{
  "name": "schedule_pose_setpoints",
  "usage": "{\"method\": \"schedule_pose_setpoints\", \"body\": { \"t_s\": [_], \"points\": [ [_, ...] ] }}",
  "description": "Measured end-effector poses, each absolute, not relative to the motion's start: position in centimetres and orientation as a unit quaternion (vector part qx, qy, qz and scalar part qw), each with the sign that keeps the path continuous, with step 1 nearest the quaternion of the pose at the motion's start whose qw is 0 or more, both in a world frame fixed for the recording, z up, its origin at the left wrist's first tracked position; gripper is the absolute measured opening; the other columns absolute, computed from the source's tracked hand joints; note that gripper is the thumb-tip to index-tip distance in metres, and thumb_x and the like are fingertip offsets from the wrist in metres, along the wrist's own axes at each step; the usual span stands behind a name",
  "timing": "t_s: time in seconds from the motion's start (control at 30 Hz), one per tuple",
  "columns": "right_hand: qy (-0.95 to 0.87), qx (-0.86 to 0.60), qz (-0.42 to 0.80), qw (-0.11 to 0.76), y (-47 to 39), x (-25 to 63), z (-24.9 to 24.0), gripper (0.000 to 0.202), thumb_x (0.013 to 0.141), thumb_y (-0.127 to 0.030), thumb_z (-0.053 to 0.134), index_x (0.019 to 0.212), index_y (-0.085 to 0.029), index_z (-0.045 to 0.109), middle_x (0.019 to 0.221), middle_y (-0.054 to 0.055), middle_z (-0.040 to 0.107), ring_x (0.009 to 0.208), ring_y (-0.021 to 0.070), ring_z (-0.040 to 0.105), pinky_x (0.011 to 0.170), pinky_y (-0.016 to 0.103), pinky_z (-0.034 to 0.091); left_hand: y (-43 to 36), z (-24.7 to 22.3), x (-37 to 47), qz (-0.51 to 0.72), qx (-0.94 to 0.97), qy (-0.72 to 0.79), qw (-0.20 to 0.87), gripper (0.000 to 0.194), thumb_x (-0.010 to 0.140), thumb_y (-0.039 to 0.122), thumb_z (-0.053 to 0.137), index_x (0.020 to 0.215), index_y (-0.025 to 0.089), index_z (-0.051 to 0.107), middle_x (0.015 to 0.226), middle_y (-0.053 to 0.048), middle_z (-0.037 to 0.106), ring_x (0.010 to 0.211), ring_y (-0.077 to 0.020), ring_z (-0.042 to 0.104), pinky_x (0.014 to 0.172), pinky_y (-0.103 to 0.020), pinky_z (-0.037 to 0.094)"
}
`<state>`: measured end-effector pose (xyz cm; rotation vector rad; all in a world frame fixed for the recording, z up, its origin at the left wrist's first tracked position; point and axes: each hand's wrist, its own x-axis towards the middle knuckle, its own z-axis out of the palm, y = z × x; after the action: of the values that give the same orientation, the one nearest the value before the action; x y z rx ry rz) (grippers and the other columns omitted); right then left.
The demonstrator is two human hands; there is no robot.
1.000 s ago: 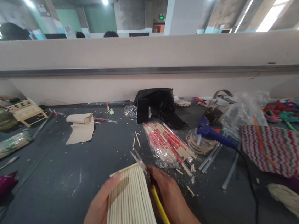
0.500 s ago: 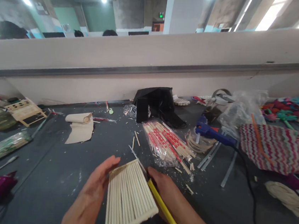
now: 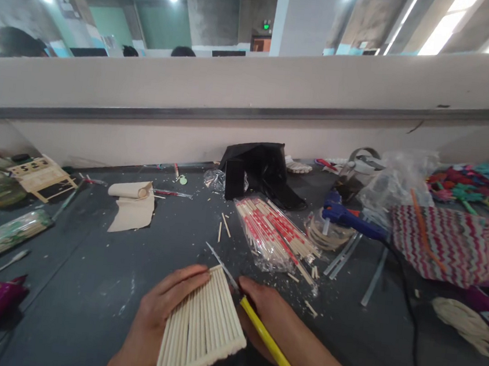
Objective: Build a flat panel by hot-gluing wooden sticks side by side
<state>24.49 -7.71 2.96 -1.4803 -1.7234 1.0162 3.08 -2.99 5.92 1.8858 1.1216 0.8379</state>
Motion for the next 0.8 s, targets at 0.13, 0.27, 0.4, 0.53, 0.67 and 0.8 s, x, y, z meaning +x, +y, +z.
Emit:
{"method": "schedule_pose_setpoints", "body": {
  "t_s": [0.13, 0.27, 0.4, 0.53, 0.67, 0.8],
  "points": [
    [-0.673, -0.534, 0.389, 0.332, -8.1, 24.1, 3.9, 0.016, 0.074, -0.008, 0.049, 0.085, -0.019, 0.055, 0.073, 0.0, 0.062, 0.065, 0.0133, 0.056, 0.063, 0.022, 0.043, -3.5, 6.0, 3.5, 0.366, 0.67, 0.486, 0.426, 0.025, 0.065, 0.032, 0.074, 0.09, 0.029, 0.076, 0.101, -0.006, 0.073, 0.097, -0.0279, 0.065, 0.091, -0.034, 0.048],
    [-0.634, -0.554, 0.411, 0.349, -8.2, 23.5, 4.4, 0.018, 0.081, -0.012, 0.043, 0.087, -0.02, 0.059, 0.064, -0.001, 0.059, 0.068, 0.0155, 0.058, 0.062, 0.022, 0.044, -4.3, 6.0, 4.6, 0.419, 0.565, 0.57, 0.425, 0.016, 0.067, 0.037, 0.072, 0.073, 0.023, 0.074, 0.075, -0.004, 0.074, 0.073, -0.024, 0.068, 0.074, -0.033, 0.055],
    [-0.633, -0.55, 0.424, 0.343, -8.1, 23.5, 4.9, 0.018, 0.082, -0.014, 0.044, 0.088, -0.019, 0.06, 0.065, 0.0, 0.06, 0.069, 0.0159, 0.059, 0.064, 0.023, 0.045, -4.2, 6.2, 5.1, 0.424, 0.534, 0.558, 0.472, 0.019, 0.066, 0.036, 0.073, 0.067, 0.017, 0.07, 0.063, -0.004, 0.07, 0.056, -0.018, 0.062, 0.055, -0.026, 0.052],
    [-0.623, -0.55, 0.443, 0.335, -8.0, 23.6, 5.9, 0.011, 0.079, -0.015, 0.049, 0.08, -0.019, 0.06, 0.064, -0.001, 0.06, 0.065, 0.014, 0.056, 0.062, 0.022, 0.044, -3.7, 6.5, 5.2, 0.405, 0.537, 0.542, 0.504, 0.018, 0.067, 0.033, 0.073, 0.065, 0.016, 0.067, 0.057, -0.001, 0.065, 0.049, -0.0127, 0.054, 0.048, -0.022, 0.046],
    [-0.601, -0.556, 0.468, 0.332, -7.8, 23.6, 6.9, 0.01, 0.08, -0.017, 0.05, 0.074, -0.019, 0.058, 0.062, -0.001, 0.059, 0.062, 0.0133, 0.055, 0.059, 0.021, 0.043, -3.4, 7.0, 5.4, 0.388, 0.543, 0.546, 0.507, 0.014, 0.067, 0.031, 0.072, 0.066, 0.018, 0.067, 0.058, 0.0, 0.064, 0.051, -0.0139, 0.055, 0.047, -0.023, 0.046],
    [-0.592, -0.555, 0.48, 0.334, -7.8, 23.6, 7.1, 0.01, 0.079, -0.02, 0.051, 0.074, -0.019, 0.058, 0.061, -0.001, 0.059, 0.06, 0.0137, 0.055, 0.056, 0.021, 0.042, -3.3, 7.4, 5.9, 0.403, 0.579, 0.547, 0.45, 0.015, 0.062, 0.03, 0.074, 0.072, 0.019, 0.07, 0.07, -0.004, 0.07, 0.068, -0.021, 0.064, 0.065, -0.03, 0.054]
  ]
}}
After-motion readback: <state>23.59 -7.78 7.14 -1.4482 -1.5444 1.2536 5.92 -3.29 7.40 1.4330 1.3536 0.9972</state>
